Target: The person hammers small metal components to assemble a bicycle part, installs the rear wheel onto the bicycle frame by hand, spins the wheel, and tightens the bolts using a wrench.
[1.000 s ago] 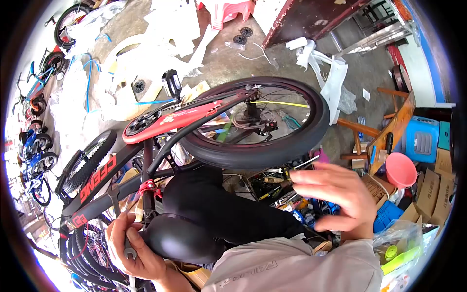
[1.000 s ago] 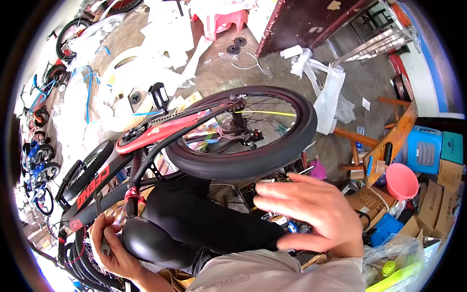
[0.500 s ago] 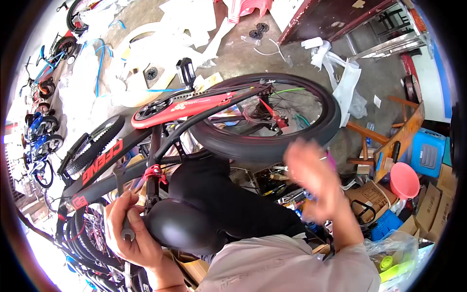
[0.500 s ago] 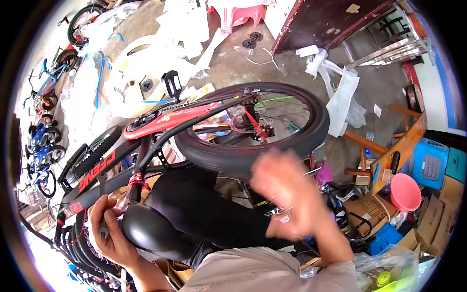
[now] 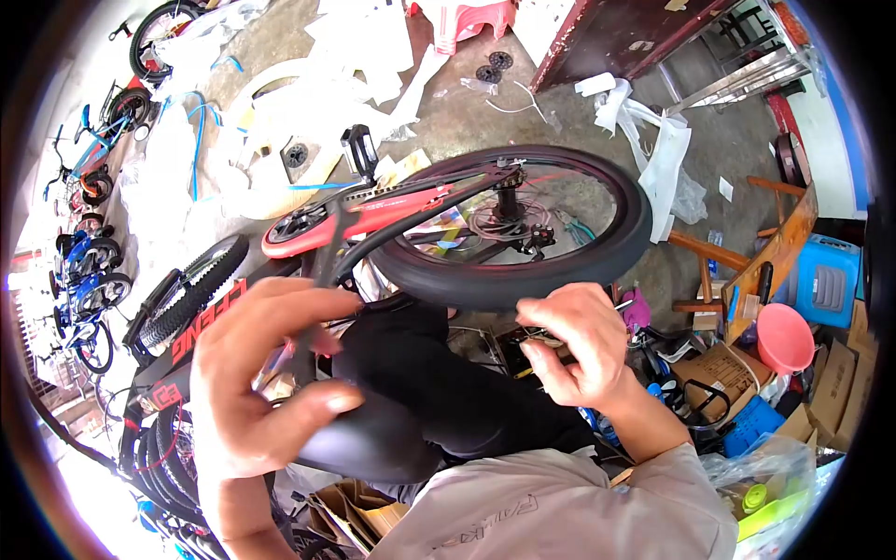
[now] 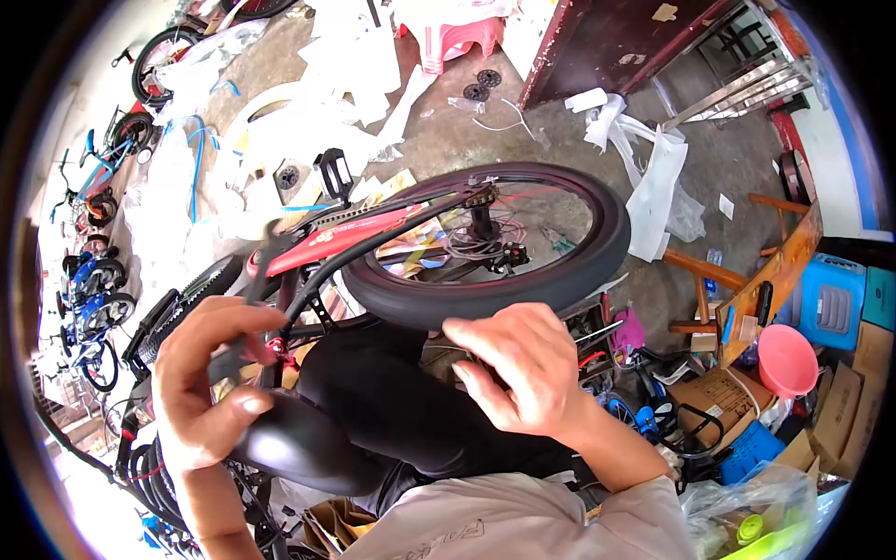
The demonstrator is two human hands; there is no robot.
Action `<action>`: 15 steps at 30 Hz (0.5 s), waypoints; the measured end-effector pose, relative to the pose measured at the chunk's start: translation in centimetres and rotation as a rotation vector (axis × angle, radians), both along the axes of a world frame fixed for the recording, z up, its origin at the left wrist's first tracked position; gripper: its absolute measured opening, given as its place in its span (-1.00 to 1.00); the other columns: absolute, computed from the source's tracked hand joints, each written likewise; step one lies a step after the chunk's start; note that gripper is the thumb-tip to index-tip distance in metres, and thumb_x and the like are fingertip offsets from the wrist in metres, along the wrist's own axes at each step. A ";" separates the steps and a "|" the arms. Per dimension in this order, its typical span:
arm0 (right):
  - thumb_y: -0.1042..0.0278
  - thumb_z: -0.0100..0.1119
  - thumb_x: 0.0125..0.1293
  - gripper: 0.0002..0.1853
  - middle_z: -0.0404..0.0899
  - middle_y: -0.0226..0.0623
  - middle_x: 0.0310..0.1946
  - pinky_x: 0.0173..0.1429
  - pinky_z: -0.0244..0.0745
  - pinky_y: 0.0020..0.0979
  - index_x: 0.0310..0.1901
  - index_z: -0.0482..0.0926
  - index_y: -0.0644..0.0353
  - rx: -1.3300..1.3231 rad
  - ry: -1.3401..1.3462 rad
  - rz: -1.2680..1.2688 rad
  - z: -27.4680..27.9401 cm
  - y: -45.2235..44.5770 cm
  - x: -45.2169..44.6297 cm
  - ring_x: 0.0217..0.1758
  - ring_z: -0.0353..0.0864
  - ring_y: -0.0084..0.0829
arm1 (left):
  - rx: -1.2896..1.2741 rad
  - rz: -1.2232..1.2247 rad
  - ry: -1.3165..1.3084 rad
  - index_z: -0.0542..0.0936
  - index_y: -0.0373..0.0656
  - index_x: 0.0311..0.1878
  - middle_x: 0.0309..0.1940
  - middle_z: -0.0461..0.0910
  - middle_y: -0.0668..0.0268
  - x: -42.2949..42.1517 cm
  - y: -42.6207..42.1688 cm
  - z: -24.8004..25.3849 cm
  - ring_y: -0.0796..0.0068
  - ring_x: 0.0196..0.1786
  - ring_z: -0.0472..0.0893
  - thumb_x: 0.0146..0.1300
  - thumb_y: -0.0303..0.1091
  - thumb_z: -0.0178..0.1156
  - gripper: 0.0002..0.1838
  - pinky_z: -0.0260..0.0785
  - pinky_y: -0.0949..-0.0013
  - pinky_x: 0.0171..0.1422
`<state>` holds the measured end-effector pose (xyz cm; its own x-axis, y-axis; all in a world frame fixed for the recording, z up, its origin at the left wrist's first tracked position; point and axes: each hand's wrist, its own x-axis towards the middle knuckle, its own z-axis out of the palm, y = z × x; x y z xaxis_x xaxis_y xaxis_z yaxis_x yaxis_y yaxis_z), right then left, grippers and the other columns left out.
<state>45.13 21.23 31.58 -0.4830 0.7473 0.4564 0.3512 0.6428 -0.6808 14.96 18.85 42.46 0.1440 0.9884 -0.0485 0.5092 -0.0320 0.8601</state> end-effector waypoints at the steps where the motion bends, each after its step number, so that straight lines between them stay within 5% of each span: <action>1: 0.50 0.45 0.12 -0.51 0.72 -0.33 -0.28 -0.12 0.54 -0.23 0.14 0.63 0.26 -0.018 0.004 -0.025 0.1 0.2 -0.1 -0.31 0.69 -0.31 | -0.018 -0.033 0.017 0.71 -0.35 -0.04 -0.15 0.67 0.09 1.2 0.7 0.2 0.37 -0.29 0.66 0.14 -0.19 0.37 -0.57 0.47 0.36 -0.14; 2: 0.51 0.45 0.11 -0.39 0.70 -0.35 -0.32 -0.22 0.46 -0.27 0.25 0.55 0.32 0.044 0.002 -0.033 0.0 0.9 -0.4 -0.39 0.64 -0.31 | 0.020 -0.167 0.074 0.71 -0.33 -0.07 -0.18 0.66 0.08 2.0 1.6 0.4 0.33 -0.32 0.68 0.09 -0.51 0.27 -0.70 0.50 0.35 -0.20; 4: 0.50 0.46 0.10 -0.34 0.69 -0.33 -0.32 -0.21 0.47 -0.29 0.30 0.52 0.31 -0.104 -0.025 -0.103 0.9 1.2 -1.0 -0.39 0.64 -0.29 | 0.028 -0.369 0.002 0.70 -0.29 -0.09 -0.24 0.65 0.14 3.4 3.1 -0.1 0.32 -0.35 0.69 0.03 -0.77 0.12 -0.62 0.52 0.35 -0.27; 6: 0.49 0.47 0.09 -0.42 0.70 -0.31 -0.32 -0.22 0.48 -0.31 0.21 0.57 0.30 -0.151 -0.052 -0.057 1.2 2.1 -0.6 -0.38 0.66 -0.30 | 0.009 -0.536 0.017 0.70 -0.25 -0.07 -0.26 0.64 0.18 4.8 4.1 -0.9 0.30 -0.39 0.68 0.00 -0.84 0.08 -0.55 0.52 0.33 -0.33; 10: 0.46 0.47 0.12 -0.67 0.73 -0.27 -0.33 -0.27 0.49 -0.36 -0.08 0.61 0.24 -0.025 -0.107 -0.023 0.1 2.2 0.7 -0.39 0.70 -0.34 | 0.024 -0.563 -0.074 0.66 -0.23 -0.08 -0.28 0.63 0.19 5.9 5.7 -3.1 0.22 -0.32 0.68 0.01 -0.81 0.11 -0.59 0.54 0.26 -0.18; 15: 0.39 0.43 0.26 -0.81 0.69 -0.26 -0.43 -0.39 0.44 -0.42 -0.19 0.64 0.27 -0.420 0.211 -0.112 -1.0 -0.3 1.1 -0.51 0.64 -0.36 | -0.320 -0.470 -0.167 0.51 -0.21 -0.02 -0.39 0.62 0.26 6.3 6.4 -4.8 0.47 -0.39 0.60 0.43 -0.56 0.08 -0.88 0.42 0.36 -0.26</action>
